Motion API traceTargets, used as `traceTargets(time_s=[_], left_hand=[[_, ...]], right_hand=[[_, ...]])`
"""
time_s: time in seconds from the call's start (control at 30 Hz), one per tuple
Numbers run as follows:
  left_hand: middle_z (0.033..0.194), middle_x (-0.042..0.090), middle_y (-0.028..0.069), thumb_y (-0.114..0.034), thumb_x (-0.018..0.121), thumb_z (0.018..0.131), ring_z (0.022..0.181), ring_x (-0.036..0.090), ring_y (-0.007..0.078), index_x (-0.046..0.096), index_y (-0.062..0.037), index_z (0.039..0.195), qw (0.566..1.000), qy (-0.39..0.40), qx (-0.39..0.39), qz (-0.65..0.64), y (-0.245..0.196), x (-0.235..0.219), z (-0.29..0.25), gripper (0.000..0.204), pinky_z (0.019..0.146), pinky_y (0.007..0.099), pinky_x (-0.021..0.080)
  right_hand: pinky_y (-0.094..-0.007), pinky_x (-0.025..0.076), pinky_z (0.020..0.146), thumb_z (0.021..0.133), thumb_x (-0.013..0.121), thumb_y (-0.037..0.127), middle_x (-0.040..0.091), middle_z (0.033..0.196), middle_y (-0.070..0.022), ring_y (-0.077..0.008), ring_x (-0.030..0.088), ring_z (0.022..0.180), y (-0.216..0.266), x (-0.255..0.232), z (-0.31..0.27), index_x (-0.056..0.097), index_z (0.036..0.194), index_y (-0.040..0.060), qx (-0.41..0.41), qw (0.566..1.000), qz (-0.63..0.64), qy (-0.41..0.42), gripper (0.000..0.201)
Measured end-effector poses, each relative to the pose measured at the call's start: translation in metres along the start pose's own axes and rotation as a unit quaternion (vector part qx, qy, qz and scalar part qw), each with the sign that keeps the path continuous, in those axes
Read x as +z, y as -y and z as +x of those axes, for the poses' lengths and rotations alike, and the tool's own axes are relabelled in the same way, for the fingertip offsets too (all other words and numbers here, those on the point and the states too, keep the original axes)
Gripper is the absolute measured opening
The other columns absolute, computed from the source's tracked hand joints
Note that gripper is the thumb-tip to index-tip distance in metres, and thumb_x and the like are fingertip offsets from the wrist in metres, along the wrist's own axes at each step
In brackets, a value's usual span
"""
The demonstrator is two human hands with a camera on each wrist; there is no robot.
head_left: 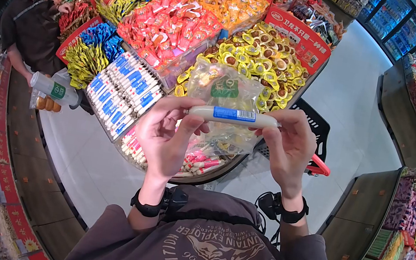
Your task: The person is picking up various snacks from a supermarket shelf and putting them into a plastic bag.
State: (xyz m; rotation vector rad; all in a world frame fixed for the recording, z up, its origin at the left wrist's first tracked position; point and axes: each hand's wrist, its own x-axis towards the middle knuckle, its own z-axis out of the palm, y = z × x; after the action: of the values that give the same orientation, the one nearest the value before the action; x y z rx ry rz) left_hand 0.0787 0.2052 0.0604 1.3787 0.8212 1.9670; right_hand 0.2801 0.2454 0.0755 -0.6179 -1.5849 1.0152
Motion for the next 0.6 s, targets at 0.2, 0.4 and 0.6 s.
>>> traceTargets(time_s=[0.2, 0.4, 0.6], left_hand=[[0.098, 0.064, 0.0177, 0.004, 0.064, 0.089, 0.071, 0.066, 0.0188, 0.059, 0.0089, 0.107, 1.000, -0.007, 0.013, 0.010, -0.001, -0.001, -0.004, 0.019, 0.060, 0.0267, 0.054], [0.097, 0.064, 0.0172, 0.004, 0.064, 0.089, 0.071, 0.066, 0.0179, 0.059, 0.0088, 0.106, 1.000, -0.014, 0.004, 0.003, -0.005, 0.000, -0.006, 0.019, 0.060, 0.0263, 0.054], [0.091, 0.066, 0.0150, 0.002, 0.063, 0.091, 0.071, 0.065, 0.0166, 0.059, 0.0082, 0.107, 1.000, -0.016, -0.006, -0.003, -0.011, 0.000, -0.006, 0.018, 0.059, 0.0249, 0.052]], right_hand=[[-0.0258, 0.051, 0.083, 0.087, 0.070, 0.002, 0.067, 0.098, -0.0102, -0.0123, 0.065, 0.091, 0.005, 0.008, -0.002, 0.058, 0.107, -0.0053, -0.004, 1.000, 0.008, -0.028, 0.024], [-0.0264, 0.052, 0.084, 0.086, 0.069, -0.001, 0.067, 0.101, -0.0113, -0.0129, 0.065, 0.093, 0.006, 0.006, -0.005, 0.059, 0.109, -0.0058, -0.028, 0.999, 0.005, -0.019, 0.026], [-0.0266, 0.052, 0.083, 0.087, 0.070, 0.001, 0.068, 0.097, -0.0112, -0.0129, 0.066, 0.091, 0.009, 0.008, -0.006, 0.060, 0.106, -0.0067, -0.014, 1.000, 0.001, -0.014, 0.022]])
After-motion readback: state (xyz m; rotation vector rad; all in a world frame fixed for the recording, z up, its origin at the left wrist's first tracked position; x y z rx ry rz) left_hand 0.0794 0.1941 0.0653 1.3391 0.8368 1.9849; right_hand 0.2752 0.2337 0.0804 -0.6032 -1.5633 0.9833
